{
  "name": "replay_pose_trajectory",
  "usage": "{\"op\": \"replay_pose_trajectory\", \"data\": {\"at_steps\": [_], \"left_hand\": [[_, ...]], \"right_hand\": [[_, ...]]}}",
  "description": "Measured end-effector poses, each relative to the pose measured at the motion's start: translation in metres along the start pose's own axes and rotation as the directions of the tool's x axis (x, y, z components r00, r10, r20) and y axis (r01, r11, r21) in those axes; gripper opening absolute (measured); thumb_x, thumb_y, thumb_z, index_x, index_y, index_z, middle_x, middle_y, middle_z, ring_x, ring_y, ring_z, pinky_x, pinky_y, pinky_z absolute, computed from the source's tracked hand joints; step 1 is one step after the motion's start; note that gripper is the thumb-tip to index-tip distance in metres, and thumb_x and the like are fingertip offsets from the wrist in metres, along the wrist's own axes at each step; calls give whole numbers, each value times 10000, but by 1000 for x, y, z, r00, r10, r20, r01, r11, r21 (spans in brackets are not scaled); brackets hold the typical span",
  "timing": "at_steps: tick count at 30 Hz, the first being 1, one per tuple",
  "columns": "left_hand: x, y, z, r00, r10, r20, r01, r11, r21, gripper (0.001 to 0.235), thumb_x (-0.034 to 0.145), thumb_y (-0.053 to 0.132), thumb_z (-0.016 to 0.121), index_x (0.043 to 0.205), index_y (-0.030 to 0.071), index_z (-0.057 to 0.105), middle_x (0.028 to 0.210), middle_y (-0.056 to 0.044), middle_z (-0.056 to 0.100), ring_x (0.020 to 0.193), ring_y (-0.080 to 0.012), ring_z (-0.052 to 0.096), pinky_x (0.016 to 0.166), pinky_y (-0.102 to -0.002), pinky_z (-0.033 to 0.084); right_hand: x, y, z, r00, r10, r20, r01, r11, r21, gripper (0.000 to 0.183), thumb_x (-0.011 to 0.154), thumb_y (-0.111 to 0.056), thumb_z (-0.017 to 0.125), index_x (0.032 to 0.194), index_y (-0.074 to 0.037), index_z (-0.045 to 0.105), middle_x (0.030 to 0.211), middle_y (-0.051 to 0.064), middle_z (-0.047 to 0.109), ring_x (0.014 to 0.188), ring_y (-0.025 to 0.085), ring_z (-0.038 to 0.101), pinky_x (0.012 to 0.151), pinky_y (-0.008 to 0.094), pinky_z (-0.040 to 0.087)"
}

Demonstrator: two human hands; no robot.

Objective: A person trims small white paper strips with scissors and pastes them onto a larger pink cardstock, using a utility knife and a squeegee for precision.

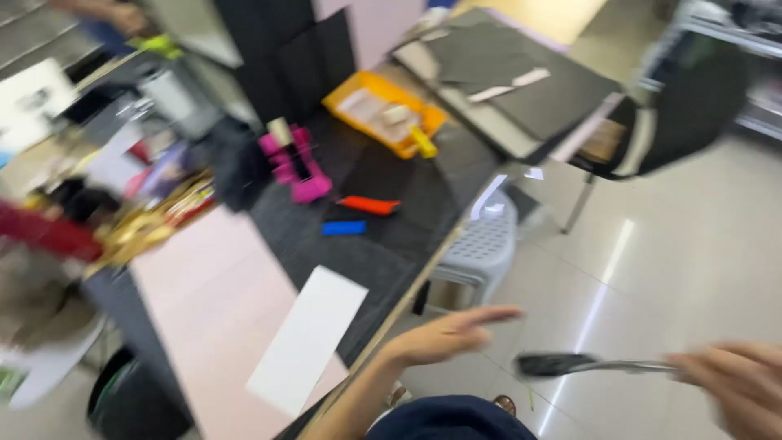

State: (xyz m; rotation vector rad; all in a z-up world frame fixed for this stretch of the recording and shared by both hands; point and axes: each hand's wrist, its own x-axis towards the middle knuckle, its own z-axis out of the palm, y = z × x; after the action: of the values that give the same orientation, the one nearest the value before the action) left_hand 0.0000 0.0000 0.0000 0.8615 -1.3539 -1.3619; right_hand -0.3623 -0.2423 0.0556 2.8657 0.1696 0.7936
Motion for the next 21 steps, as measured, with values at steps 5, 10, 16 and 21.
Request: {"op": "replay_pose_trajectory", "data": {"at_steps": [5, 10, 16, 21], "left_hand": [[-22, -19, 22, 992, -83, 98, 106, 962, -252, 617, 951, 346, 637, 1496, 113, 466, 1292, -29, 522, 1197, -110, 486, 1066, -259, 377], [-53, -94, 22, 722, -136, -678, -239, 871, -429, 248, 975, 291, 630, 1174, 144, 609, 1220, -15, 624, 737, -37, 537, 626, -187, 494], [-68, -69, -13, 17, -322, -947, -96, 942, -322, 210, 949, 307, 459, 1035, 171, 593, 992, 30, 544, 976, -115, 521, 939, -281, 409], [-82, -170, -67, 208, 29, -978, 560, 816, 143, 326, 1012, 354, 442, 1013, 78, 614, 1079, -141, 636, 995, -311, 619, 844, -455, 482]], "right_hand": [[175, -50, 99, 994, -87, -72, 102, 966, 237, 249, 929, -147, 629, 1145, -252, 695, 1198, -20, 610, 1148, 256, 569, 1015, 456, 300], [221, -133, 195, 940, 336, -60, -251, 801, 543, 732, 827, -248, 796, 1450, -57, 463, 1321, 204, 367, 1262, 365, 413, 1104, 486, 403], [233, -191, 230, 589, 106, 801, -775, -207, 597, 555, 982, -201, 449, 1528, -123, 389, 1106, 122, 607, 937, 140, 562, 864, 280, 451], [232, -151, 262, 597, -193, 779, -698, -604, 385, 812, 852, -103, 700, 1549, -145, 285, 955, 185, 617, 659, 237, 628, 581, 313, 494]]}}
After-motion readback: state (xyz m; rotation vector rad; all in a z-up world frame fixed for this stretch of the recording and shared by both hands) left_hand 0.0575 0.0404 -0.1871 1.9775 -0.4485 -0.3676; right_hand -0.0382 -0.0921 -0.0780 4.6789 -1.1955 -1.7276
